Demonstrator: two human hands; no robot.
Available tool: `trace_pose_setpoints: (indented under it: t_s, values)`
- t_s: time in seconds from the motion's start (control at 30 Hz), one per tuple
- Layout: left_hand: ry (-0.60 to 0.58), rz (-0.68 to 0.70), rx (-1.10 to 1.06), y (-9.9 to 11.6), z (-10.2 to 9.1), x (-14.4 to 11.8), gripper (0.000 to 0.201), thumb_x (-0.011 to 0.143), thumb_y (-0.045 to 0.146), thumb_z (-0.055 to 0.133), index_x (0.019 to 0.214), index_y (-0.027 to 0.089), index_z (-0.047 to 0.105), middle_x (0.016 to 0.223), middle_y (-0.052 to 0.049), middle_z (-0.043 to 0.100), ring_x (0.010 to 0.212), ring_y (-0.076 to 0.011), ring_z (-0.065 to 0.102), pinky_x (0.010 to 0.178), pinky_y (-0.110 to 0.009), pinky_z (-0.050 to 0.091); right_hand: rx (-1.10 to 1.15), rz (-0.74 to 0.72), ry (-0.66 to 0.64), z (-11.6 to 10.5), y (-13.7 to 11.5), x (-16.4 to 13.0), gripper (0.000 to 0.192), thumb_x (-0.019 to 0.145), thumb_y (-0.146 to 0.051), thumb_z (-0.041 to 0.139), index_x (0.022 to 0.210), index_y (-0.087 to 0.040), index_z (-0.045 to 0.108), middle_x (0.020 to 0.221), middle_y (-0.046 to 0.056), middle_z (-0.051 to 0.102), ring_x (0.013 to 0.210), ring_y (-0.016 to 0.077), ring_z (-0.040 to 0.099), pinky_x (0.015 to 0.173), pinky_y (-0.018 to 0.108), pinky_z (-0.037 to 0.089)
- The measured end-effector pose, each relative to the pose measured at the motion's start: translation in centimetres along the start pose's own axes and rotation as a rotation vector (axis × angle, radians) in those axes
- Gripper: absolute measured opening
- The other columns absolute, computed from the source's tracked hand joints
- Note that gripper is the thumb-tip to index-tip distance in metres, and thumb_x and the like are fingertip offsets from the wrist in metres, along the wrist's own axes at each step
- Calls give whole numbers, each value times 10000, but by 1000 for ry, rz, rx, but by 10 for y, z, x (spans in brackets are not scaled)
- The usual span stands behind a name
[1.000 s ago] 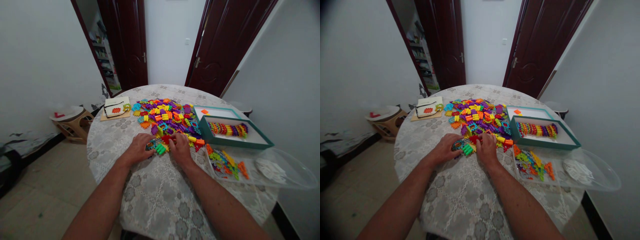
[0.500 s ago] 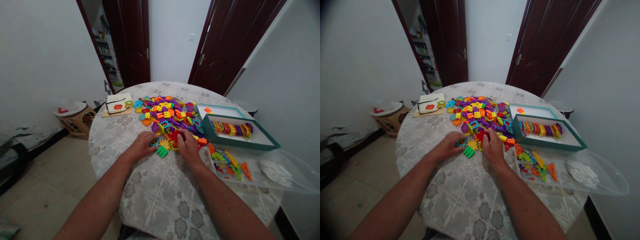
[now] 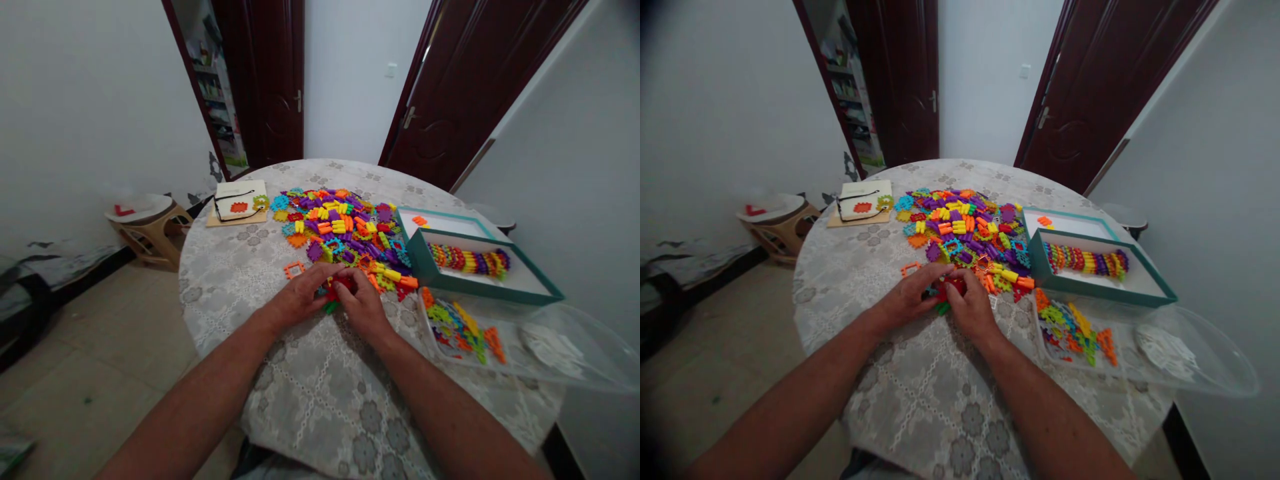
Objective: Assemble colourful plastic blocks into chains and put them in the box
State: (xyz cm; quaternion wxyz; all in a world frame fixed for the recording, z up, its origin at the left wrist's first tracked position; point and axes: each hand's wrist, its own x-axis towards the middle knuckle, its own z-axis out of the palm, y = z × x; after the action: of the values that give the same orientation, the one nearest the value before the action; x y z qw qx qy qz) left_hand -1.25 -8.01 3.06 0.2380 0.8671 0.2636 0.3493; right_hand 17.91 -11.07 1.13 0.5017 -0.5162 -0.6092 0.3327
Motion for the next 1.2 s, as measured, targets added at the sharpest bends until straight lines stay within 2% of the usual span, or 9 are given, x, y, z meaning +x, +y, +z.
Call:
trace_pose_setpoints:
  t_s: [0.1, 0.2, 0.37, 0.47, 0.53, 0.7, 0.9, 1.03, 1.2]
  values:
    - [-4, 32, 43, -4, -8, -3, 801, 931, 148, 651, 1642, 360, 350, 1602, -89, 533, 1472, -275, 524, 1242, -494, 457, 123, 61, 8, -2, 0, 2, 348, 911, -410, 693, 1204, -226, 652, 1053, 33, 728, 878, 193, 671, 782, 312, 566]
    - [3, -77, 202, -15, -28, -9, 846, 878, 201, 748, 1627, 338, 380, 1642, -103, 471, 1524, -311, 443, 1282, -528, 382, 59, 75, 68, -7, -5, 4, 405, 915, -428, 687, 1255, -208, 681, 1068, 52, 733, 923, 208, 672, 838, 337, 554]
    - [-130, -319, 380, -27, -51, -15, 698, 828, 334, 822, 1474, 289, 563, 1426, -92, 641, 1350, -312, 565, 1192, -497, 432, -92, 69, 139, -17, -9, 6, 298, 952, -462, 623, 1072, -203, 711, 930, 31, 720, 851, 213, 646, 803, 341, 512]
    - [-243, -359, 388, -24, -49, -13, 617, 810, 381, 833, 1385, 263, 639, 1346, -92, 672, 1291, -305, 583, 1138, -443, 449, -133, 46, 137, -18, -9, 4, 280, 967, -442, 604, 1100, -208, 679, 941, 32, 715, 848, 215, 645, 793, 335, 500]
    - [-255, -362, 387, -23, -46, -12, 562, 813, 380, 827, 1337, 244, 673, 1307, -105, 677, 1270, -310, 586, 1118, -432, 451, -162, 18, 102, -18, -10, 2, 264, 971, -429, 603, 1113, -216, 666, 972, 39, 721, 873, 222, 655, 807, 338, 498]
    - [-207, -319, 300, -24, -40, -12, 514, 836, 326, 789, 1335, 286, 672, 1301, -79, 654, 1258, -282, 589, 1122, -414, 454, -249, -51, 18, -17, -10, -1, 235, 976, -400, 601, 1124, -229, 666, 1058, 55, 744, 953, 236, 682, 882, 353, 504]
    - [-53, -364, 358, -26, -40, -12, 683, 825, 455, 839, 1432, 252, 603, 1424, -121, 594, 1368, -312, 529, 1196, -455, 406, -320, -68, -22, -16, -8, -3, 252, 965, -392, 605, 1131, -222, 690, 995, 49, 753, 878, 227, 688, 845, 341, 520]
    - [-86, -401, 400, -32, -39, -13, 718, 809, 503, 862, 1416, 202, 622, 1414, -154, 636, 1363, -354, 547, 1193, -492, 400, -328, -98, -30, -17, -5, -1, 246, 974, -395, 595, 1128, -229, 692, 1016, 53, 760, 891, 230, 698, 847, 345, 528]
    - [-71, -388, 374, -41, -37, -16, 648, 798, 356, 866, 1399, 252, 648, 1357, -110, 654, 1303, -311, 586, 1158, -456, 439, -334, -114, -37, -17, -3, -1, 242, 976, -387, 592, 1138, -236, 688, 1022, 52, 761, 903, 233, 702, 856, 354, 531]
